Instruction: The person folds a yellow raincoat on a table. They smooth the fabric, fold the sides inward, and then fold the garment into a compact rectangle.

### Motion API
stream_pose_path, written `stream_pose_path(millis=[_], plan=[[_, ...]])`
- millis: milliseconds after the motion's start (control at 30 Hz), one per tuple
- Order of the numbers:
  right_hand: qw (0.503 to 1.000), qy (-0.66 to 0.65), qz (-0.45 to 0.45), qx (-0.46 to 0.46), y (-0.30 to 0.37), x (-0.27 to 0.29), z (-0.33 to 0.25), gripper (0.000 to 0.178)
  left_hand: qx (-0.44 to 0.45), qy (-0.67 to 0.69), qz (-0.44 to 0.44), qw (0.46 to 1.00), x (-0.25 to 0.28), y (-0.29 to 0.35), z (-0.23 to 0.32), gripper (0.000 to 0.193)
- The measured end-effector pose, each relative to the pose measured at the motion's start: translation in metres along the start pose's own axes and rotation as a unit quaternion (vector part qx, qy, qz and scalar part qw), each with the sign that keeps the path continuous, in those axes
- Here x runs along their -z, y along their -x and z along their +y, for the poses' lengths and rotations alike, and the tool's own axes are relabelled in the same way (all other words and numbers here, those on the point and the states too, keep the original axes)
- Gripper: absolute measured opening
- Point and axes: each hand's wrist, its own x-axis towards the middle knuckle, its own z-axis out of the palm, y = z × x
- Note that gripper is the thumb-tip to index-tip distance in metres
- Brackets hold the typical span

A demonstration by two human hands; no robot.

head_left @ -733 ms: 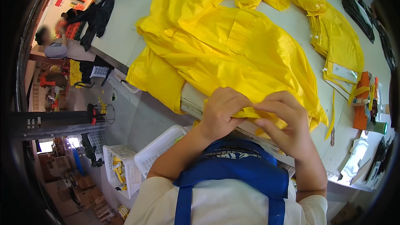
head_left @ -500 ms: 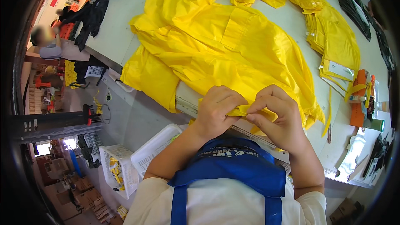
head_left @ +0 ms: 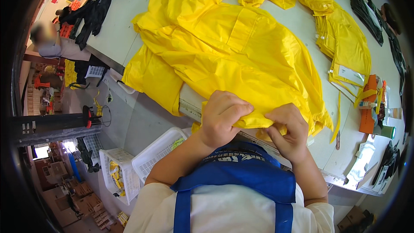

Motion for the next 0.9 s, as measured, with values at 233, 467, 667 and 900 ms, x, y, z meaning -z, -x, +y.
stream_pose_path(millis=[233, 467, 667, 900], plan=[[0.992, 0.021, 0.102, 0.078, -0.001, -0.017, 0.001, 0.032, 0.042, -0.005, 0.004, 0.999, 0.006, -0.006, 0.015, 0.028], [0.963, -0.229, 0.049, -0.131, -0.01, -0.016, 0.0, 0.02, 0.112, 0.084, 0.008, 0.99, 0.013, -0.007, 0.009, 0.023], [0.972, -0.208, 0.045, -0.097, -0.017, -0.026, -0.006, 0.02, 0.144, 0.081, 0.05, 0.985, 0.017, -0.004, 0.009, 0.017], [0.981, -0.179, 0.018, -0.075, -0.032, -0.032, -0.024, 0.02, 0.149, 0.013, 0.07, 0.986, 0.029, 0.0, 0.014, 0.019]])
